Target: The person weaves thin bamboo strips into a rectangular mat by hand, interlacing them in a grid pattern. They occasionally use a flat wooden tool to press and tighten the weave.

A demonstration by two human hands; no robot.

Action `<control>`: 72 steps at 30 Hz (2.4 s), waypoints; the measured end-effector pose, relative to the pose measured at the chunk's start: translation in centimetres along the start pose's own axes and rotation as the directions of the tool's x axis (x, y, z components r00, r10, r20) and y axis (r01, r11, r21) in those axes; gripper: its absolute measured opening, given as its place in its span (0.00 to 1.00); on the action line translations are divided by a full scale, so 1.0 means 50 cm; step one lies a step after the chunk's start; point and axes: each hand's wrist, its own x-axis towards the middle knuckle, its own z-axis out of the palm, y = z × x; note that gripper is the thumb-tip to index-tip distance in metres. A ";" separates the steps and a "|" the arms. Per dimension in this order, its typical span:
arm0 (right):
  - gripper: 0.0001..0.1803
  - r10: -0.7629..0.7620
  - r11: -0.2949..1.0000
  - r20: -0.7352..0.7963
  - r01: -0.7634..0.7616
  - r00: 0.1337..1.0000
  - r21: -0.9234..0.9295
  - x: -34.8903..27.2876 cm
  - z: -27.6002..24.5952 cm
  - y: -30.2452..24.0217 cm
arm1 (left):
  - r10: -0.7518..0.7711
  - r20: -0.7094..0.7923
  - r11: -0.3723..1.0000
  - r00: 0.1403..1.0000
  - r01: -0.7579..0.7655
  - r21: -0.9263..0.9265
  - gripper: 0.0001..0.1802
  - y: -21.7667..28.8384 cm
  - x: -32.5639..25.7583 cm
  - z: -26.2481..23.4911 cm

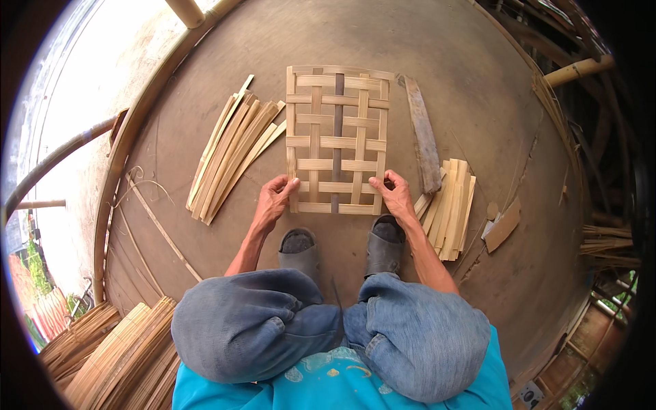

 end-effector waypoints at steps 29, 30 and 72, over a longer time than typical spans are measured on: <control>0.24 0.202 0.978 0.161 -0.209 0.966 0.029 -0.057 0.006 0.016 | -0.282 0.105 0.944 0.954 0.296 -0.148 0.20 -0.006 -0.054 0.012; 0.24 0.212 0.974 0.161 -0.221 0.964 0.042 -0.063 0.011 0.002 | -0.281 0.100 0.946 0.954 0.293 -0.139 0.20 -0.007 -0.054 0.009; 0.23 0.211 0.966 0.184 -0.234 0.960 0.113 -0.067 0.015 -0.004 | -0.386 0.147 0.917 0.911 0.396 -0.053 0.27 0.000 -0.047 0.007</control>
